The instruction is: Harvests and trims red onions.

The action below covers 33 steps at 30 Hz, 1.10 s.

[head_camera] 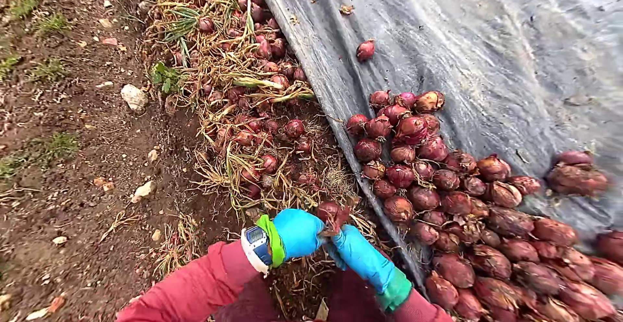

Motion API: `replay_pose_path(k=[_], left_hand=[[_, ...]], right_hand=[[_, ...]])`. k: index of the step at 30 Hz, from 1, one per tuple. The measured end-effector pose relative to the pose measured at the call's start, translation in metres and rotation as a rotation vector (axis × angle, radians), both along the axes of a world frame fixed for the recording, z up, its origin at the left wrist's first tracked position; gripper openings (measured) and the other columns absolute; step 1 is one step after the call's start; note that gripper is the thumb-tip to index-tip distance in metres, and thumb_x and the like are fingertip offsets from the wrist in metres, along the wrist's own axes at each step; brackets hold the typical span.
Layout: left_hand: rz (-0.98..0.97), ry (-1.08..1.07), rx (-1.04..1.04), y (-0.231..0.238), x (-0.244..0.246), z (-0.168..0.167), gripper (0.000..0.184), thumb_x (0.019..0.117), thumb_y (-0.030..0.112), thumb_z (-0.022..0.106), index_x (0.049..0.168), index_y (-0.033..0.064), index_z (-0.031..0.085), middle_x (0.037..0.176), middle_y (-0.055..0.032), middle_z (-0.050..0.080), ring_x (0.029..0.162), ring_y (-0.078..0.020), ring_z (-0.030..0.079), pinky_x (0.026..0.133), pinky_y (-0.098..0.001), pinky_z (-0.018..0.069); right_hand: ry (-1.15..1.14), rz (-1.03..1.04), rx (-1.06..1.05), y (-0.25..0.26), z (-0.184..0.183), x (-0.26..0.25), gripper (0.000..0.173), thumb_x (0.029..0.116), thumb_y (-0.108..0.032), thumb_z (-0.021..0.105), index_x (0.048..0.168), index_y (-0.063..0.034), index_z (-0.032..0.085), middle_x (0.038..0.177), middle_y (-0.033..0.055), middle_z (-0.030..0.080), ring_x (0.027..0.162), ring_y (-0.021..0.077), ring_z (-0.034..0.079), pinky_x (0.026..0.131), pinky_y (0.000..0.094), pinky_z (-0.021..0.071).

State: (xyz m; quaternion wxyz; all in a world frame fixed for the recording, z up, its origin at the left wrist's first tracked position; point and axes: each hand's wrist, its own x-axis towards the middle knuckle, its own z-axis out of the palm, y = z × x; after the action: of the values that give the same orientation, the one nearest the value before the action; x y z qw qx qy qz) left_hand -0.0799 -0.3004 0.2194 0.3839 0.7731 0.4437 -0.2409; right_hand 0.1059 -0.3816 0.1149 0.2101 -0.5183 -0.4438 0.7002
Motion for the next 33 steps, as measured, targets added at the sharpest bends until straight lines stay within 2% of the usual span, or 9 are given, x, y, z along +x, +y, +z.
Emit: replay_pose_path(k=[2,4,7,13,17,20,24,29,33], left_hand=[[0.093,0.001,0.055,0.012,0.002,-0.009,0.026,0.1042,0.032,0.056,0.118,0.0178,0.073,0.112,-0.0075,0.074,0.107,-0.0293,0.070,0.091,-0.0600,0.0545],[0.437,0.095,0.218,0.052,-0.021,-0.041,0.030,0.1047,0.036,0.054,0.125,0.0250,0.073,0.118,-0.0043,0.075,0.111,-0.0271,0.071,0.094,-0.0601,0.0551],[0.914,0.245,0.388,0.113,-0.065,-0.118,0.044,0.1025,0.046,0.056,0.129,0.0129,0.068,0.118,-0.0176,0.073,0.111,-0.0386,0.070,0.093,-0.0667,0.0540],[1.040,0.388,0.253,0.145,-0.090,-0.210,0.092,0.0676,0.060,0.088,0.131,-0.0001,0.059,0.121,-0.0234,0.069,0.113,-0.0411,0.068,0.095,-0.0650,0.0551],[1.057,-0.104,0.126,0.139,-0.100,-0.170,0.088,0.0666,0.036,0.096,0.137,0.0049,0.054,0.108,-0.0169,0.073,0.093,-0.0308,0.074,0.085,-0.0552,0.0625],[0.940,-0.437,0.030,0.103,-0.075,-0.100,0.078,0.0656,0.030,0.097,0.132,0.0116,0.060,0.103,-0.0057,0.075,0.087,-0.0155,0.074,0.079,-0.0411,0.0649],[0.516,-0.211,-0.070,0.072,-0.066,-0.049,0.087,0.0570,0.062,0.094,0.126,0.0164,0.066,0.106,-0.0003,0.076,0.101,-0.0131,0.072,0.092,-0.0450,0.0611],[0.244,0.112,-0.086,0.063,-0.081,-0.016,0.074,0.0621,0.069,0.088,0.107,0.0117,0.074,0.095,-0.0068,0.074,0.095,-0.0247,0.072,0.087,-0.0537,0.0584],[0.199,0.112,0.019,0.035,-0.083,-0.028,0.077,0.0641,0.077,0.081,0.113,0.0176,0.074,0.099,-0.0069,0.075,0.099,-0.0265,0.072,0.089,-0.0566,0.0572]], right_hand=[[0.037,-0.259,0.069,-0.004,0.003,0.010,0.063,0.1035,-0.058,0.031,0.084,-0.0089,0.065,0.058,0.0032,0.058,0.046,0.0162,0.056,0.045,0.0343,0.0510],[0.016,-0.538,0.090,0.003,0.001,0.022,0.084,0.1039,-0.067,0.009,0.090,-0.0060,0.066,0.055,0.0079,0.057,0.043,0.0213,0.058,0.042,0.0390,0.0550],[-0.025,-0.562,0.013,0.006,-0.008,0.034,0.088,0.1041,-0.064,0.004,0.102,-0.0047,0.069,0.057,0.0093,0.059,0.043,0.0218,0.058,0.043,0.0397,0.0549],[0.046,-0.599,-0.134,0.002,-0.043,0.036,0.087,0.1053,-0.062,0.006,0.106,-0.0022,0.069,0.059,0.0094,0.060,0.044,0.0219,0.059,0.043,0.0390,0.0555],[0.169,-0.658,-0.401,0.024,-0.068,0.019,0.094,0.1022,-0.067,-0.002,0.101,-0.0014,0.066,0.055,0.0111,0.056,0.042,0.0247,0.056,0.040,0.0424,0.0528],[0.280,-0.296,-0.267,0.038,-0.070,-0.005,0.091,0.0965,-0.080,0.021,0.112,-0.0039,0.069,0.063,0.0066,0.060,0.048,0.0198,0.059,0.046,0.0376,0.0560],[0.199,-0.205,0.026,0.070,-0.028,-0.034,0.085,0.0791,-0.093,0.042,0.080,-0.0109,0.066,0.060,0.0019,0.062,0.049,0.0150,0.060,0.047,0.0337,0.0547],[-0.175,-0.085,0.153,0.065,-0.006,-0.046,0.078,0.0916,-0.084,0.033,0.088,-0.0150,0.070,0.065,0.0010,0.062,0.058,0.0156,0.062,0.057,0.0425,0.0558],[0.015,-0.042,-0.043,0.055,0.015,-0.032,0.078,0.0950,-0.081,0.030,0.083,-0.0112,0.064,0.056,0.0048,0.054,0.044,0.0174,0.052,0.044,0.0347,0.0483]])
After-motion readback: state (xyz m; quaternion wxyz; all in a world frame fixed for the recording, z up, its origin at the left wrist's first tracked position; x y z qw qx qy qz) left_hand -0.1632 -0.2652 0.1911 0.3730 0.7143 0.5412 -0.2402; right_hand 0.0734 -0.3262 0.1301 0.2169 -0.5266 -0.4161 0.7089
